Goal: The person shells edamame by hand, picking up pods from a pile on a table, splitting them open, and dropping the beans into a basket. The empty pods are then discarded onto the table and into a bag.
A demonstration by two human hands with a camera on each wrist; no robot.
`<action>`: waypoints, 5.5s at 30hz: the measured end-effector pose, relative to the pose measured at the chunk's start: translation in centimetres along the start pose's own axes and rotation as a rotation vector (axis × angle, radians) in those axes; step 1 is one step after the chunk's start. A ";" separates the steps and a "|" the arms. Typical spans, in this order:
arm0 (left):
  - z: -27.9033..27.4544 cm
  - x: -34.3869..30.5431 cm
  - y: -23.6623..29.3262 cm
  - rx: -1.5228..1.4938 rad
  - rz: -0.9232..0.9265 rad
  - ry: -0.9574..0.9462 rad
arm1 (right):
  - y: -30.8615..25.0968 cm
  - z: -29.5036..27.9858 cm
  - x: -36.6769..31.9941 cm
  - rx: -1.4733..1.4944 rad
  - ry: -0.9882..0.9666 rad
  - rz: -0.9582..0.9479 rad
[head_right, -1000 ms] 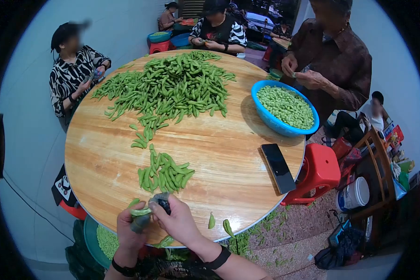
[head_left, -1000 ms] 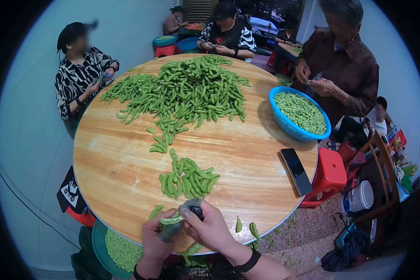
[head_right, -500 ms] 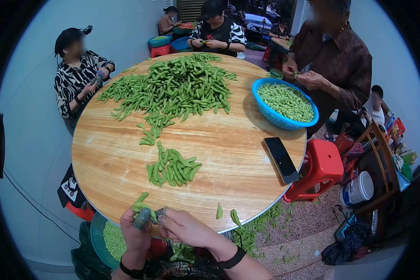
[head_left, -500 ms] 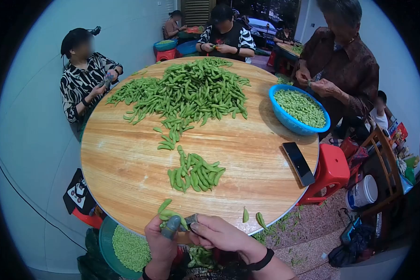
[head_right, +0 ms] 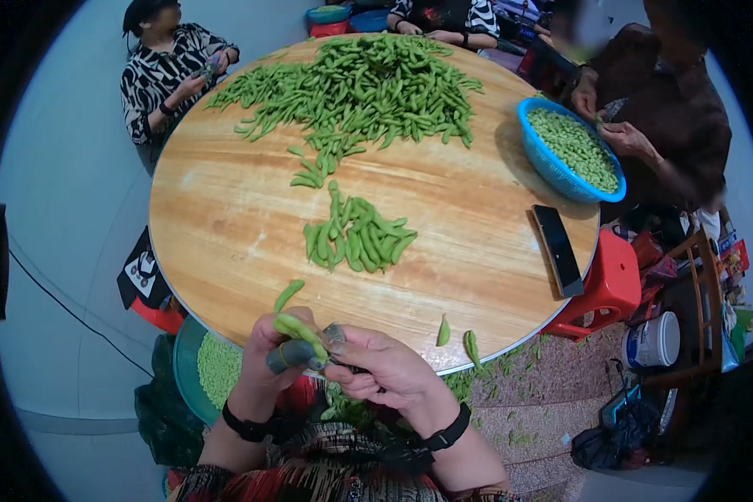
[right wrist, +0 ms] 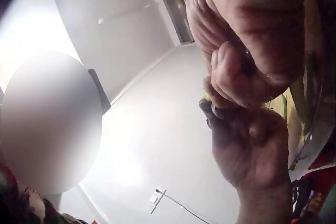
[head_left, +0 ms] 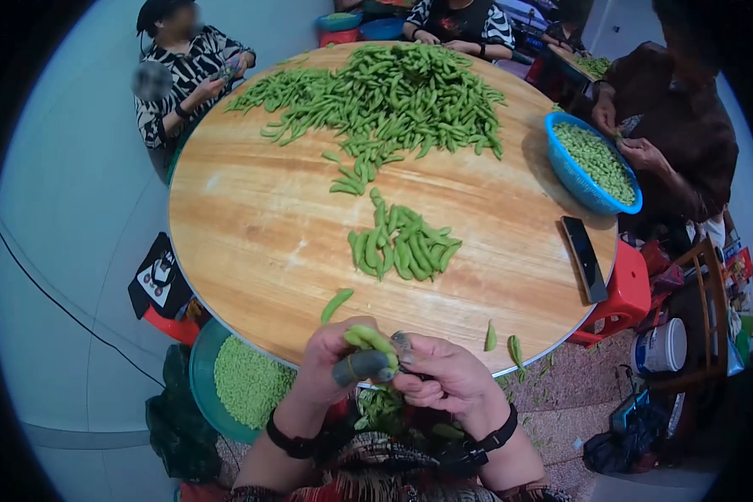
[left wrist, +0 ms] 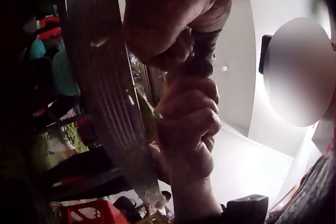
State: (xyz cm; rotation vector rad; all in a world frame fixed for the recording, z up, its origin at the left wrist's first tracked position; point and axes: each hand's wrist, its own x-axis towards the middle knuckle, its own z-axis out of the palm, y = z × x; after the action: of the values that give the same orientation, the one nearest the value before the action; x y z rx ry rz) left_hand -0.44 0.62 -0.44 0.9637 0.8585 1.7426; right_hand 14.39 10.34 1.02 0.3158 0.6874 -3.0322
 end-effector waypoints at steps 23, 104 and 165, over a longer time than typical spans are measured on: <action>0.1 -0.6 1.0 -0.373 -0.296 0.402 | 1.9 1.9 2.0 -1.296 0.658 -0.631; 0.5 -2.7 2.1 -0.291 -0.164 0.309 | 2.0 3.5 1.9 -1.428 0.548 -0.769; -1.5 1.5 1.4 0.215 -0.288 0.089 | -1.6 1.0 1.8 -1.026 0.682 -0.376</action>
State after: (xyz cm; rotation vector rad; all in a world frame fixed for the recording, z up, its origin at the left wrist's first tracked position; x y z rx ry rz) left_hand -2.72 1.37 0.47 0.8558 1.1997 1.4763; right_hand 12.31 11.45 2.19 1.2391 2.3608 -2.2881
